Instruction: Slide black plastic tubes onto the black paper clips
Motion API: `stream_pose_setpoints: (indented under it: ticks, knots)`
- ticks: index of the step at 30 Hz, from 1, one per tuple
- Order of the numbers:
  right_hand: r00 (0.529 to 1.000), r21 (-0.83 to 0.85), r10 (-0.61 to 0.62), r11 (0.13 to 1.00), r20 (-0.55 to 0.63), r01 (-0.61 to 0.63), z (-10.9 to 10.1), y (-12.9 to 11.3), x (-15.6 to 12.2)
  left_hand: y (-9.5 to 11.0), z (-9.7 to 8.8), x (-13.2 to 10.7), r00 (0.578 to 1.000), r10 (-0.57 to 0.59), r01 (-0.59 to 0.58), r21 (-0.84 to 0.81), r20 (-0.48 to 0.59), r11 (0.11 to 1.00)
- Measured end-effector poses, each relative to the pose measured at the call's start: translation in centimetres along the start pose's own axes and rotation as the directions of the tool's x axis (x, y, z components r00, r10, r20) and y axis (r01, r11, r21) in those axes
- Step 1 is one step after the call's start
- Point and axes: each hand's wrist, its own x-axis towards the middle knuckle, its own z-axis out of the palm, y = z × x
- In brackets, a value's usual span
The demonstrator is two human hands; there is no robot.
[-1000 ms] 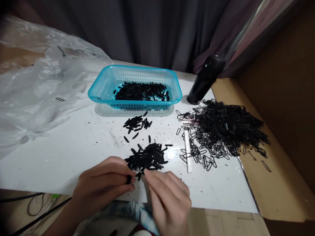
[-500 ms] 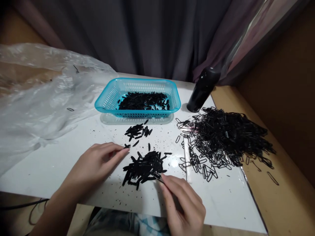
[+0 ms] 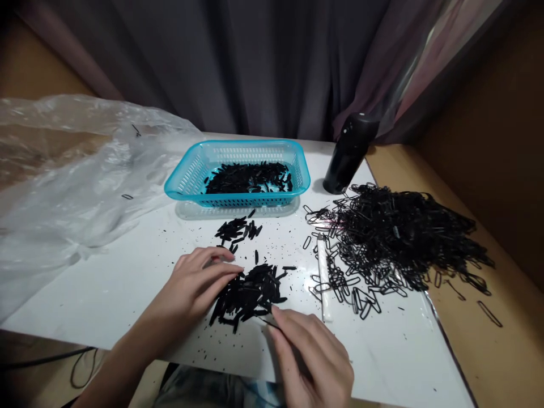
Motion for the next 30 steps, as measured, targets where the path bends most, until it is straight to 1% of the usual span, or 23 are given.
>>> stream_pose_setpoints:
  ticks: [3, 6, 10, 13, 16, 18, 20, 22, 25, 27, 30]
  knots:
    - [1.000, 0.009, 0.002, 1.000, 0.005, -0.002, 0.0, 0.0, 0.0, 0.3, -0.4, 0.4, 0.993, -0.097, 0.101, -0.046, 0.072, 0.994]
    - [1.000, 0.019, -0.013, 1.000, -0.001, 0.013, 0.0, -0.2, 0.3, 0.3, -1.1, 0.9, 0.976, -0.150, 0.163, -0.072, 0.159, 0.984]
    - [0.999, 0.034, -0.031, 0.999, -0.007, 0.031, 0.0, -0.3, 0.6, 0.3, -1.7, 1.3, 0.961, -0.140, 0.158, -0.057, 0.238, 0.986]
    - [1.000, 0.036, -0.028, 0.999, -0.005, 0.028, 0.1, -0.3, 0.7, 0.2, -1.5, 1.1, 0.968, -0.103, 0.120, -0.060, 0.228, 0.991]
    - [0.999, 0.046, -0.030, 0.998, -0.012, 0.031, 0.1, -0.3, 0.7, 0.2, -1.2, 0.4, 0.985, -0.077, 0.091, -0.082, 0.152, 0.993]
    - [1.000, 0.047, -0.019, 0.999, -0.015, 0.020, 0.2, -0.2, 0.6, 0.3, -1.1, -0.1, 0.996, -0.065, 0.072, -0.116, 0.066, 0.991]
    - [1.000, 0.052, 0.009, 0.999, -0.019, -0.008, 0.2, -0.3, 0.5, 0.6, -0.9, -0.5, 0.997, -0.061, 0.052, -0.178, -0.045, 0.983]
    - [0.998, 0.068, 0.046, 0.997, -0.042, -0.043, 0.3, -0.5, 0.5, 1.1, -0.7, -0.9, 0.985, -0.055, 0.016, -0.229, -0.163, 0.973]
    - [0.986, 0.095, 0.134, 0.988, -0.100, -0.124, 0.2, -0.9, 0.6, 1.8, -0.1, -1.3, 0.950, -0.016, -0.063, -0.243, -0.313, 0.968]
    - [0.973, 0.115, 0.213, 0.973, -0.089, -0.202, 0.2, -1.3, 1.0, 2.2, 0.3, -1.5, 0.930, -0.002, -0.102, -0.264, -0.367, 0.959]
    - [0.949, 0.169, 0.314, 0.937, -0.018, -0.307, 0.4, -1.7, 1.5, 2.7, 0.8, -1.9, 0.920, -0.027, -0.122, -0.351, -0.392, 0.928]
